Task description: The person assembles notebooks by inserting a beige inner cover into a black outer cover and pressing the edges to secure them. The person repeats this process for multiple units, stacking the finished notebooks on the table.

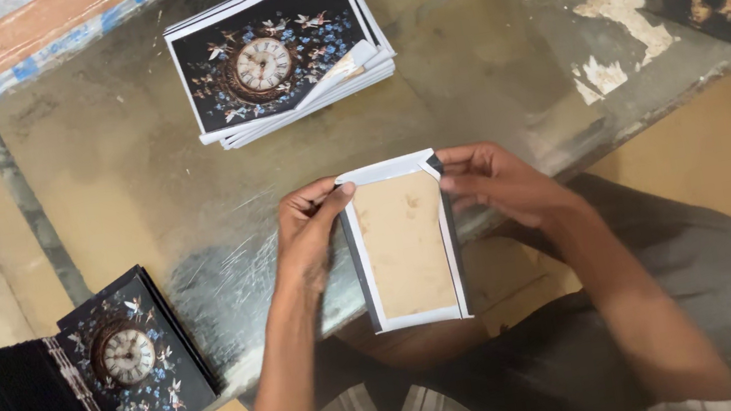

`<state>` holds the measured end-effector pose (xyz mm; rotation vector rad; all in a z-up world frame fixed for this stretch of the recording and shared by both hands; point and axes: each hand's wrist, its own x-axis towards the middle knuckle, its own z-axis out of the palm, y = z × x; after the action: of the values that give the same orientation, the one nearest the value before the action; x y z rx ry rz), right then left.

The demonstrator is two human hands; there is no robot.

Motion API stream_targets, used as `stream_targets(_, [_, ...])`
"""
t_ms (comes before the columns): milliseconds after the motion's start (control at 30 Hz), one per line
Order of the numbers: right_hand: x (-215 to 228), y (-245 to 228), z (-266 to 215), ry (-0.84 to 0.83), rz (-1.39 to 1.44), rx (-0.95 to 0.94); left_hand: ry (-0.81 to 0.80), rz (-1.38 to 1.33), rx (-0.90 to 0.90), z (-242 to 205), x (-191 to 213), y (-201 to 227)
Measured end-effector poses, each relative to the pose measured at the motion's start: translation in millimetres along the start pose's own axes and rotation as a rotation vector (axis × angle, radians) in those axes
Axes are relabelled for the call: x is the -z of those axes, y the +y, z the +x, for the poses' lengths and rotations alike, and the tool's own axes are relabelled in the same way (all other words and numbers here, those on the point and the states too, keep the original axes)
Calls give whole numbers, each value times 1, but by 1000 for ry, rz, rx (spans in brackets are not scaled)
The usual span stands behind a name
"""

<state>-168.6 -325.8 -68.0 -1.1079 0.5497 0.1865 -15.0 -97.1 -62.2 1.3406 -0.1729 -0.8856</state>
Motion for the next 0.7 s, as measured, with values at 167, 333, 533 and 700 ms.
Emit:
stream_targets(167, [1,-7,-5,-61,-257,202,-37,407,-81,2,5,3])
stream_targets(333, [-16,7,1,306,-863,635,-23,951,-528,4,4,20])
stream_targets(533, [-27,17,0,409,-1056,897,-321,937,-614,-6,6,34])
stream_targets(700, [-27,8,-10,330,-1076,880,-394,1029,-504,-16,9,20])
